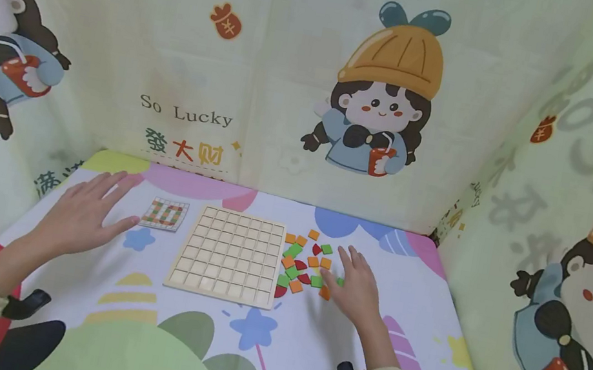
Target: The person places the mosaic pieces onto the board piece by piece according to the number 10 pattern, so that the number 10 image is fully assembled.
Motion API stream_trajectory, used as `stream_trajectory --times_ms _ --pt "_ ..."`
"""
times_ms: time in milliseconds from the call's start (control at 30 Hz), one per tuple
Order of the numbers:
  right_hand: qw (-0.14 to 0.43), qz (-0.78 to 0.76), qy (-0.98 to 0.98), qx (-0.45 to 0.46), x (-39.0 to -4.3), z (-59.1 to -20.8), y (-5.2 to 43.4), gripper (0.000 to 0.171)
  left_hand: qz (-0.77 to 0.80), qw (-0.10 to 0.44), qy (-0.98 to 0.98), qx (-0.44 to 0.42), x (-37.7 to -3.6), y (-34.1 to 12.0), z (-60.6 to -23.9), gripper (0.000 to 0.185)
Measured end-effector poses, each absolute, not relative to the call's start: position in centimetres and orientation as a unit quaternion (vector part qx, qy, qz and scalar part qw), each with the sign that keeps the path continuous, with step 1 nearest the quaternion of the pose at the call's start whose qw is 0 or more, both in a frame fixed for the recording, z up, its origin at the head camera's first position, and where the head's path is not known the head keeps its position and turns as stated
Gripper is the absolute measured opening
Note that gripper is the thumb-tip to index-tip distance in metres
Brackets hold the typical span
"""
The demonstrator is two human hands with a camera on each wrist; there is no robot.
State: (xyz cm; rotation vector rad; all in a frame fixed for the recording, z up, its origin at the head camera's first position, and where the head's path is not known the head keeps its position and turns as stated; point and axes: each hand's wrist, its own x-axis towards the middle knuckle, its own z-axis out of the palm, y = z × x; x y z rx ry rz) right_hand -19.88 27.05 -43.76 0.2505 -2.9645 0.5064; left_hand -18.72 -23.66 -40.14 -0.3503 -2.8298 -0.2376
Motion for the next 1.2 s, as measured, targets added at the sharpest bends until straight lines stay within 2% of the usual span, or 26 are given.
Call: stream_trajectory --times_ms 133,400,1200 --pt "0.054 0.195 -0.977 0.071 -19.9 -43.7 27.4 0.066 -0.107 0.126 -0.979 -0.118 -19.0 -23.3 -40.2 0.087" --pt "0.042 0.219 -0.973 0.058 -19.8 -44.2 28.1 0.060 -0.189 0.048 -0.975 -0.110 -19.5 -22.1 -40.6 0.090" --pt "0.048 0.310 -0.949 0.030 -19.5 -46.7 29.7 0.045 -0.301 -0.020 -0.948 -0.099 -19.4 -20.1 -43.8 0.096"
